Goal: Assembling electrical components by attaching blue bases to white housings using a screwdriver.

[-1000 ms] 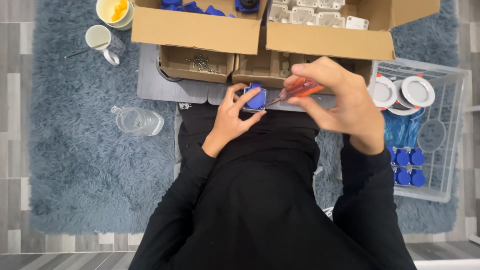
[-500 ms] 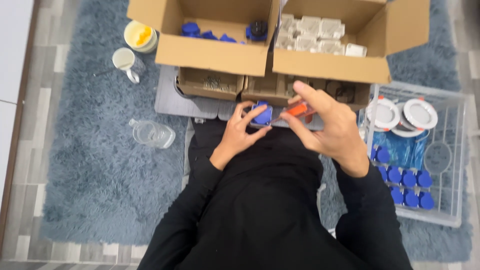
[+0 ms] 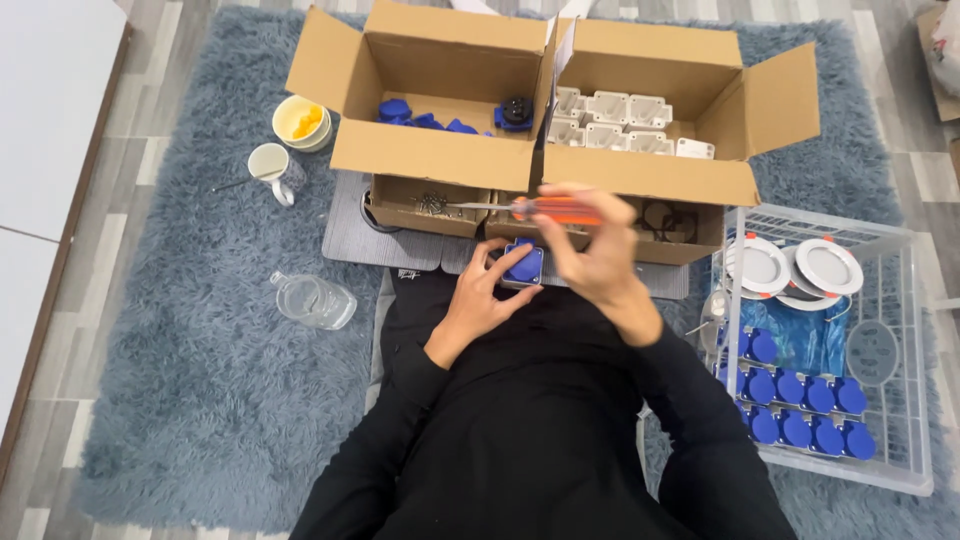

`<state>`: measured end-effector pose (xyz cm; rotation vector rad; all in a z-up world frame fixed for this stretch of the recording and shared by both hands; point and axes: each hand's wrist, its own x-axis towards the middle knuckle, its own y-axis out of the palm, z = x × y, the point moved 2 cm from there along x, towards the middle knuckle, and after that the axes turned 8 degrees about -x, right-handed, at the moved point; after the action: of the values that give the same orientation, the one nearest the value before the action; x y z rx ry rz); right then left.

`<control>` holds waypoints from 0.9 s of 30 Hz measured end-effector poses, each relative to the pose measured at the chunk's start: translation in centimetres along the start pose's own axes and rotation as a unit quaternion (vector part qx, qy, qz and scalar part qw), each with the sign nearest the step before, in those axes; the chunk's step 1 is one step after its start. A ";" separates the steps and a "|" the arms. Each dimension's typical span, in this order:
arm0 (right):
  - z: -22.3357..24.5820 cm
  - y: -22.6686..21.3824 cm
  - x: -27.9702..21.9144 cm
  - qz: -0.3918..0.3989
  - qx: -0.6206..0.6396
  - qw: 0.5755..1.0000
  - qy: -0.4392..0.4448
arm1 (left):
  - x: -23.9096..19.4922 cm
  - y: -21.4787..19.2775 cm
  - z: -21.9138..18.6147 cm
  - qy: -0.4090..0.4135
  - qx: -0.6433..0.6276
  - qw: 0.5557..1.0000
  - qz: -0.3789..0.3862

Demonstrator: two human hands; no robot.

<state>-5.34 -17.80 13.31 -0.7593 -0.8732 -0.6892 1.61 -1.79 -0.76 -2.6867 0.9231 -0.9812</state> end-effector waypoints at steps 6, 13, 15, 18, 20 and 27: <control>-1.6 3.9 -1.2 0.033 -0.013 0.999 -0.009 | -0.2 0.0 0.4 0.004 0.006 1.000 -0.002; -1.7 4.3 -1.7 0.047 -0.037 0.998 0.003 | 0.2 -1.1 -1.0 0.010 0.007 1.000 0.009; -1.8 4.2 -1.8 0.046 -0.035 0.998 0.013 | 0.4 -1.8 -1.8 0.013 0.012 1.000 0.006; -1.9 4.1 -1.9 0.043 -0.035 0.998 0.018 | 0.9 -3.4 -3.3 0.041 0.024 0.999 -0.001; -1.9 3.8 -1.9 0.031 -0.031 0.999 0.026 | 1.8 -5.3 -3.5 0.059 0.033 0.998 -0.010; -0.6 0.2 0.2 -0.025 0.047 0.994 0.095 | 6.8 -12.7 -4.6 0.152 0.214 0.959 -0.105</control>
<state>-4.81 -18.19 13.16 -0.5788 -0.7465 -0.7465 9.20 4.81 10.55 -2.3329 0.3979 -1.4760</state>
